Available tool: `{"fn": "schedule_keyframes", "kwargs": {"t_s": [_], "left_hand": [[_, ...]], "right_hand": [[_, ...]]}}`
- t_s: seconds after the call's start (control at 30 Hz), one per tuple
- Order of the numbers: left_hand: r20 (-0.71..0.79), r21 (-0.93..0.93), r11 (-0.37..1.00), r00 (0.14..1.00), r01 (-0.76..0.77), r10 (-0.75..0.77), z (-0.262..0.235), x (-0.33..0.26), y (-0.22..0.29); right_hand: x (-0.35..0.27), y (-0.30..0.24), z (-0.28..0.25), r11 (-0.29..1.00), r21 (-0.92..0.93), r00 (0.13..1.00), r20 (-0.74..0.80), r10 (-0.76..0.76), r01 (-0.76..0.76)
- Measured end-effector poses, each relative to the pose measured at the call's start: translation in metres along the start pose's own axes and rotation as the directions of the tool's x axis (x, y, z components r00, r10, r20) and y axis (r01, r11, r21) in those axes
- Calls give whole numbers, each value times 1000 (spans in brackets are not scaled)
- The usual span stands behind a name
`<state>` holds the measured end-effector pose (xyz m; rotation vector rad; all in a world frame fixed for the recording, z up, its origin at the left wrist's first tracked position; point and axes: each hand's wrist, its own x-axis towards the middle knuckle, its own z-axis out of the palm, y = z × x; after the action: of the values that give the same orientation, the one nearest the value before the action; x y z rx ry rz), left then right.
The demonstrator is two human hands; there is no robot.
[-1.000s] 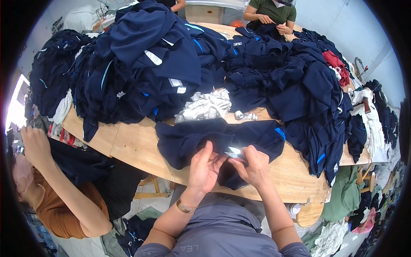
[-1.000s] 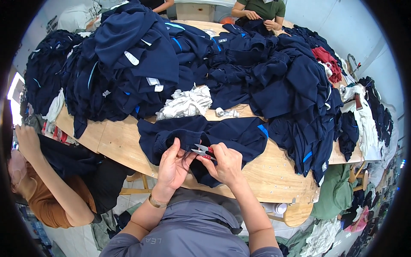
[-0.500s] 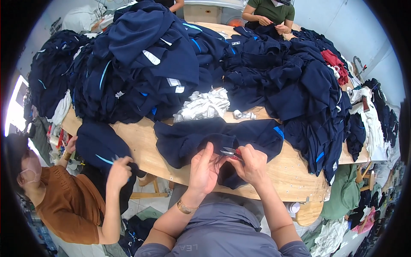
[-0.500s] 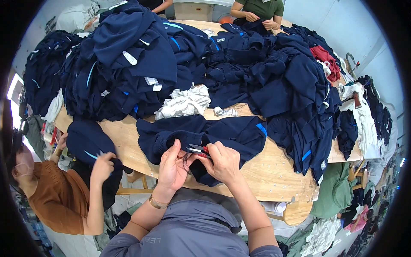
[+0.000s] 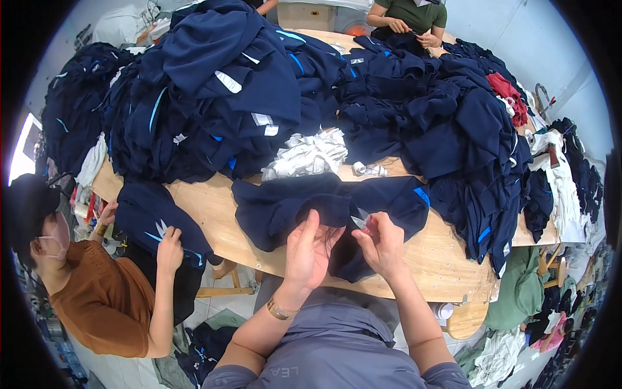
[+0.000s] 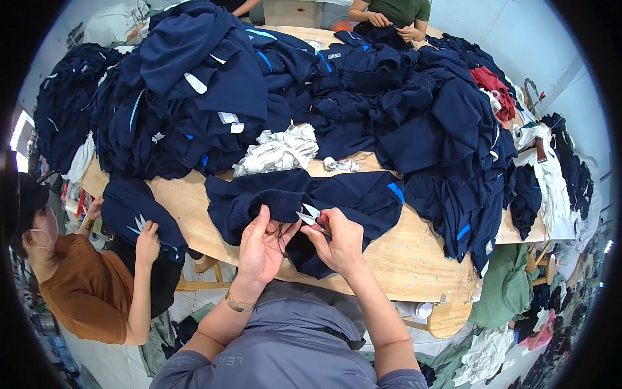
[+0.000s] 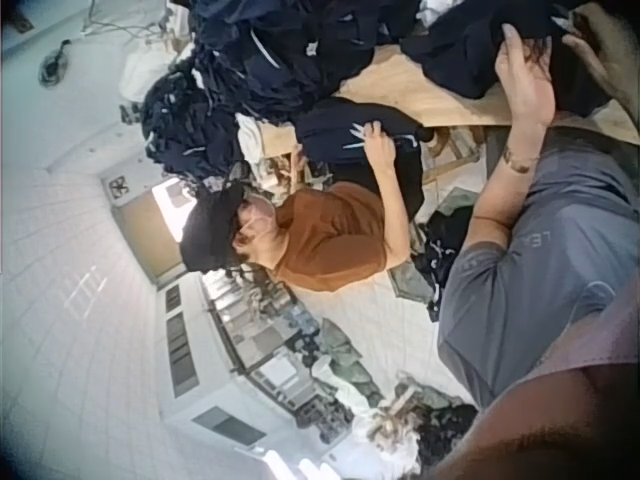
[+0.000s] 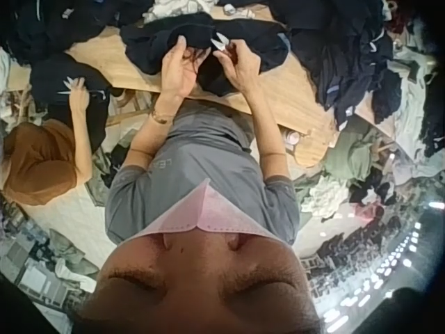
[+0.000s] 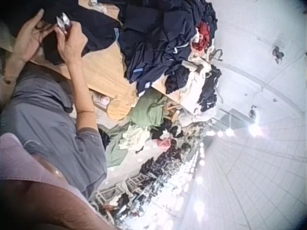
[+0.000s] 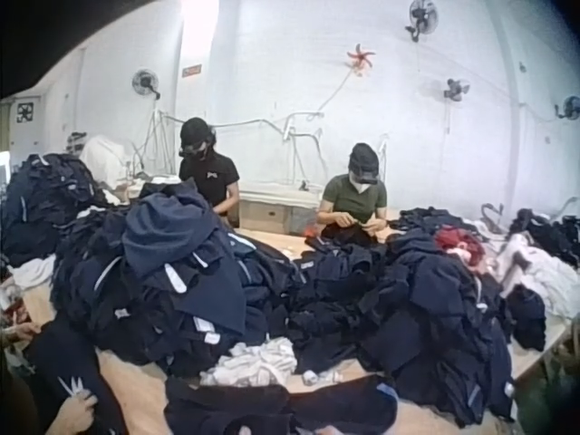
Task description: Trimming excess threads and loose ends from blue shirts using thread snips in a factory setting.
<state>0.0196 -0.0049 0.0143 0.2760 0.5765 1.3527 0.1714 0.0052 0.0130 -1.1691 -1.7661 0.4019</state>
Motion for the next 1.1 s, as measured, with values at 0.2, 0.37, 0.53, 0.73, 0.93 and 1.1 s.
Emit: {"fn": "schedule_keyframes", "kwargs": {"t_s": [0.2,0.37,0.53,0.73,0.93,1.1], "left_hand": [[4,-9,999,999,-52,52,0,-1,-6],[69,-39,994,992,-101,103,-5,-2,-11],[-29,-37,999,999,-14,13,9,-1,-2],[4,-83,996,1000,25,-25,5,5,6],[35,-55,998,999,37,-35,-2,6,3],[46,-73,997,998,40,-37,0,5,1]], "right_hand": [[7,-21,10,976,168,990,-1,142,-140],[9,-27,21,898,289,943,105,315,-332],[-1,-27,10,699,570,902,297,315,-432],[-6,-15,-23,687,593,811,585,-10,-420],[1,-3,-6,998,-21,992,111,65,-63],[-3,2,2,980,-197,998,54,-29,39]]}}
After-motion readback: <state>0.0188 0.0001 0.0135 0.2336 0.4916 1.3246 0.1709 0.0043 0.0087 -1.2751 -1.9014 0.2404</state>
